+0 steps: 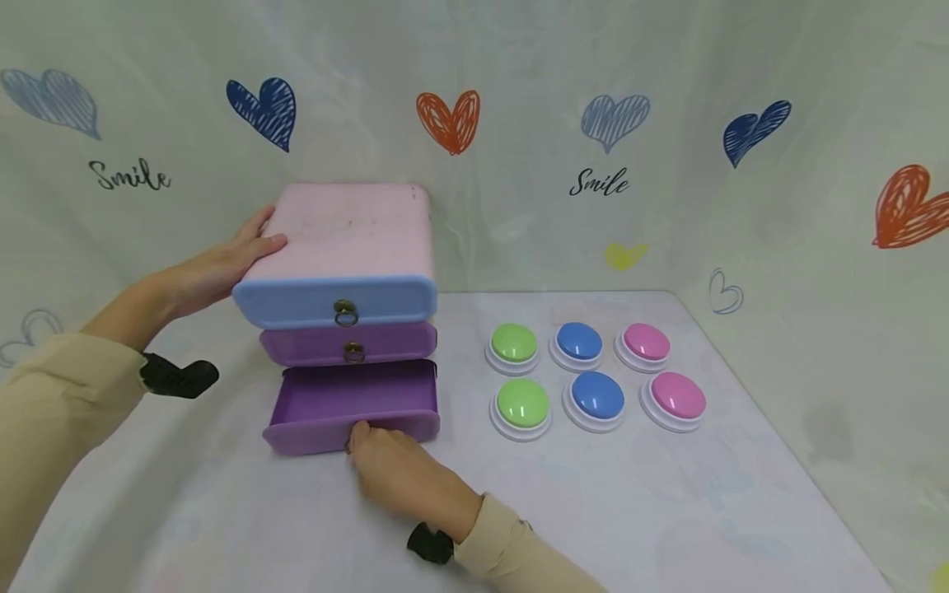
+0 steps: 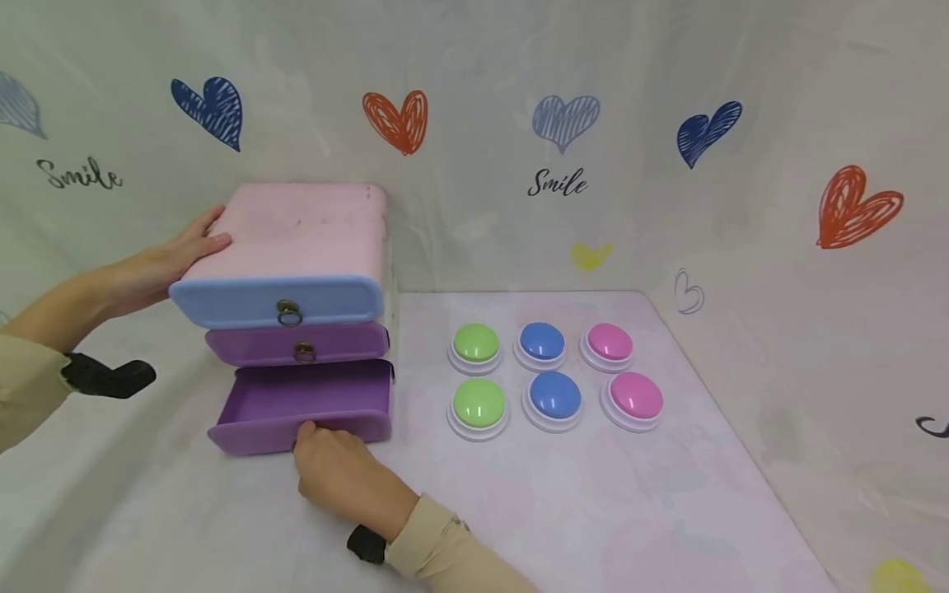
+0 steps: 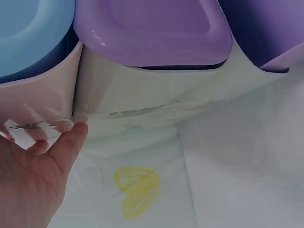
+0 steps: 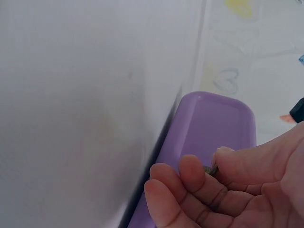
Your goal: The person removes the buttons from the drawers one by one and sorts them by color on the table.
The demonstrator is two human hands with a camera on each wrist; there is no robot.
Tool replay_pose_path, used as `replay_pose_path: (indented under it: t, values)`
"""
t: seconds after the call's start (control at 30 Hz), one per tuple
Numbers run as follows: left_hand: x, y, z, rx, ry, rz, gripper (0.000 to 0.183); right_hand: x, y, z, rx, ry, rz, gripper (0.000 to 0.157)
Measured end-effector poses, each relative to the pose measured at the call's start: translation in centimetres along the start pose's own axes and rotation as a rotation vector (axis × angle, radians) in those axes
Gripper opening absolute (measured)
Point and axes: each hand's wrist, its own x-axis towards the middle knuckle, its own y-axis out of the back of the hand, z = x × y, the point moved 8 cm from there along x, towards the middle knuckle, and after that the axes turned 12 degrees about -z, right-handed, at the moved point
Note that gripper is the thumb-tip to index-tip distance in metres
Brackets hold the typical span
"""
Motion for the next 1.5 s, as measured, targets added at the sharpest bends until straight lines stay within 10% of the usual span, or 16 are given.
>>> replay_pose_path:
  t: [1.0,1.3,1.5]
  values:
    - [-0.3,0.0,0.0,-0.065,-0.025,0.073,0.077,6.2,1.4,3.4,0.097,-0.053,-0.056,0.008]
    - [-0.8,0.3,-0.1,-0.144,-0.051,0.181,0.075,6.6,1.5,3.9,0.165,-0.040,-0.084,0.008]
    - [-2.6,0.2,0.0,-0.068,-0.085,0.385,0.067,6.2,1.5,4.6,0.214,0.013,-0.087,0.017]
